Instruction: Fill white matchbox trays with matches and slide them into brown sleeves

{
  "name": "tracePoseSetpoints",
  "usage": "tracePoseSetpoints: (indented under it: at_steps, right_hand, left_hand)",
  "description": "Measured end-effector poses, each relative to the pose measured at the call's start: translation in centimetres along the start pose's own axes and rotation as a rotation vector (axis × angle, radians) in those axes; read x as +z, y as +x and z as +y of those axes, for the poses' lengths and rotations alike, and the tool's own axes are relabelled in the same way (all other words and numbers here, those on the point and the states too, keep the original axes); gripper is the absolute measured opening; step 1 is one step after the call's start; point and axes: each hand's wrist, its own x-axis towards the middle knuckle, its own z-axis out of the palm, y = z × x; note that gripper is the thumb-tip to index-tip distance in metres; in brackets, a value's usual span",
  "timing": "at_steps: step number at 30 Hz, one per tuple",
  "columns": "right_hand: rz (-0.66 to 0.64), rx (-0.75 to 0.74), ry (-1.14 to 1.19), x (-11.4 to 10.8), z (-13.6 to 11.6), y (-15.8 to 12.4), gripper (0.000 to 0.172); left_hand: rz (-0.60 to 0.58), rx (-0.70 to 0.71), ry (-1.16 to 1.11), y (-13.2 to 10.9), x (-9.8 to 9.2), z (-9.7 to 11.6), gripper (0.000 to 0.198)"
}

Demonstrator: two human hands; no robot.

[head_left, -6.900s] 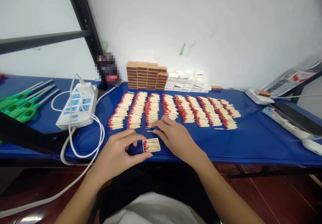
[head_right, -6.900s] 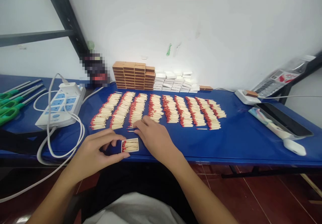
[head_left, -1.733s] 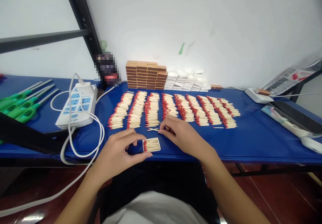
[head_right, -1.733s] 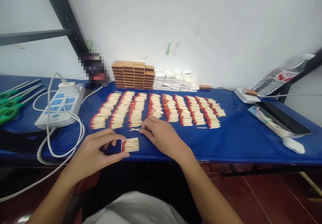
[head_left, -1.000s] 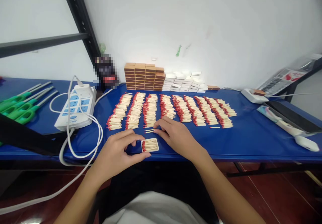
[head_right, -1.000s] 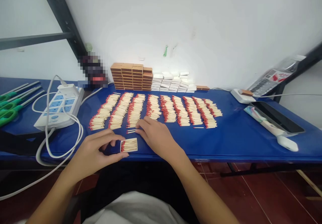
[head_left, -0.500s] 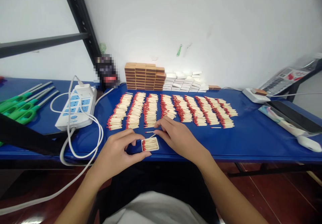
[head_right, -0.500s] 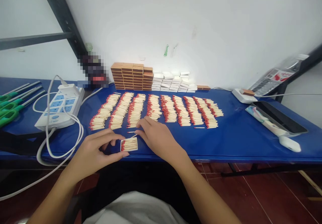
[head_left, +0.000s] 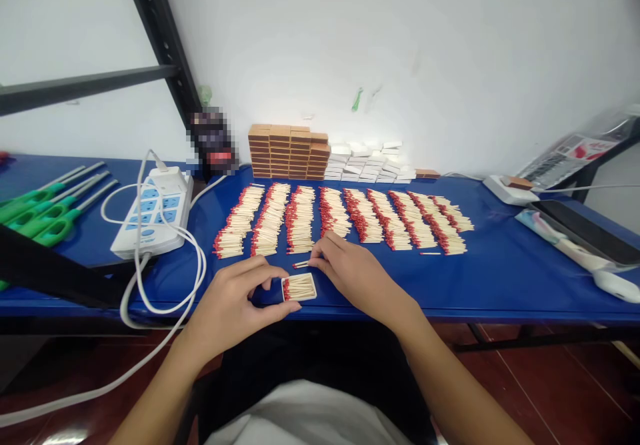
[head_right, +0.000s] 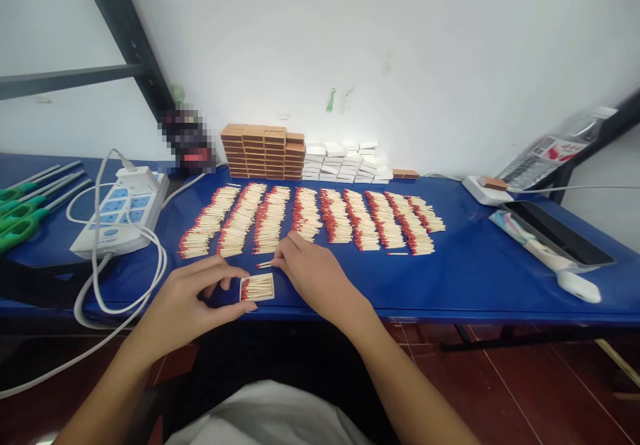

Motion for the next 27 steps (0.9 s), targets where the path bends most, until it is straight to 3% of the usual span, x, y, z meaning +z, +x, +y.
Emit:
tracePoseSetpoints:
  at_steps: [4, 15, 21, 27]
  right_hand:
    - [0.003, -0.024, 0.058, -0.4, 0.1, -0.3, 0.002]
    - [-0.007, -0.029, 0.001, 0.1, 0.1, -0.1, 0.009]
    - [-0.007, -0.08, 0.087, -1.5, -1.6, -1.3, 0.006]
    - [-0.055, -0.119, 0.026, -1.6, -2.9, -1.9, 0.006]
  left_hand:
    - [0.0, 0.003, 0.003, -0.1, 0.1, -0.1, 0.024]
    - [0.006, -0.006, 0.009, 0.0, 0.1, -0.1, 0.024]
    - [0.008, 0.008, 0.005, 0.0, 0.2, -0.1, 0.026]
    - [0.004, 0.002, -0.005, 0.0, 0.2, -0.1, 0.024]
